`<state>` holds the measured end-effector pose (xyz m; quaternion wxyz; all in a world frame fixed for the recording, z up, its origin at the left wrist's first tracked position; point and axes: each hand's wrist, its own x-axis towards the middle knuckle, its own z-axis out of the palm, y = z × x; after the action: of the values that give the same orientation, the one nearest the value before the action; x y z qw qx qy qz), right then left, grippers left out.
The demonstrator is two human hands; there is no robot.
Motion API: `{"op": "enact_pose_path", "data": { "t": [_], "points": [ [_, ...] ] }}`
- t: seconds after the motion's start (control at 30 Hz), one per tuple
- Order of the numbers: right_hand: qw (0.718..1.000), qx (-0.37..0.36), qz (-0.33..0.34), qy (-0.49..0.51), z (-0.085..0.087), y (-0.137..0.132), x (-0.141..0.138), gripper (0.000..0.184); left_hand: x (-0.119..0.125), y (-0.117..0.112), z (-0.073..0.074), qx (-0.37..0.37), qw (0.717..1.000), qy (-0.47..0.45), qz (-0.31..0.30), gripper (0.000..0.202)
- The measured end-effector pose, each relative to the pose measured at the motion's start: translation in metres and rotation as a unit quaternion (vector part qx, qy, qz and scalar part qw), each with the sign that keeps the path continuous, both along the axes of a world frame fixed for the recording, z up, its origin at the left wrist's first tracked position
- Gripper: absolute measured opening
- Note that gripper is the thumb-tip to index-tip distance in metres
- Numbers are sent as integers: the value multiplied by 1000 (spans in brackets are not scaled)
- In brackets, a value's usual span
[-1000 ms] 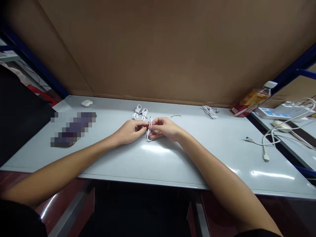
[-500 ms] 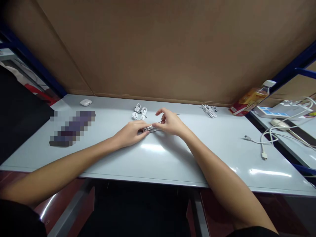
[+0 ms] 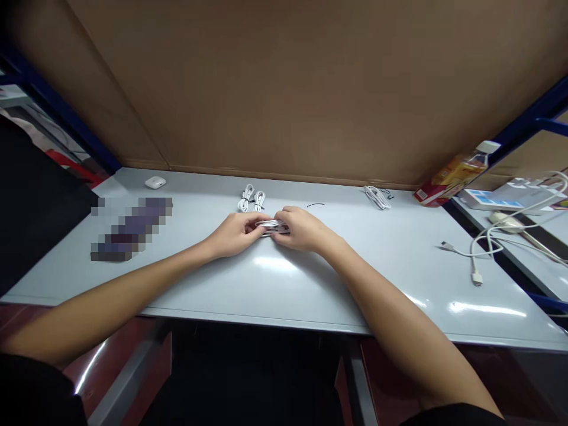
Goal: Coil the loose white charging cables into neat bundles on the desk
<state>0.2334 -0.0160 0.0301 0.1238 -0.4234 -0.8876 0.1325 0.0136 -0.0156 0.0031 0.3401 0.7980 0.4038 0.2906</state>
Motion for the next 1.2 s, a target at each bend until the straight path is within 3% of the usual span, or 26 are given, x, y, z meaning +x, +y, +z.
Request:
{"op": "enact_pose_path", "data": {
  "t": [0.17,0.33,0.47,0.7,0.8,0.93,1.2],
  "points": [
    [1000,7,-9,-20,2,-2,-2,13,1,4,0,-161,982,-96,-14,35],
    [998,-23,-39,-34,2,-5,-6,20,4,1,3,-227,966,-121,-18,30],
    [997,-10,-45,-65,4,-8,-12,20,3,-1,4,-208,975,-79,-9,20],
    [992,31,-84,-85,3,-13,-20,20,-2,-5,13,-162,985,17,-50,20],
    [992,59,-101,-39,-5,-15,-24,20,0,-7,12,-127,991,-3,-44,27],
    [986,100,-132,-17,-13,-18,-28,34,2,-8,11,-91,994,-23,-57,37],
    [980,115,-122,-105,-8,-18,-25,19,0,-5,9,17,995,88,-46,33]
  ]
}}
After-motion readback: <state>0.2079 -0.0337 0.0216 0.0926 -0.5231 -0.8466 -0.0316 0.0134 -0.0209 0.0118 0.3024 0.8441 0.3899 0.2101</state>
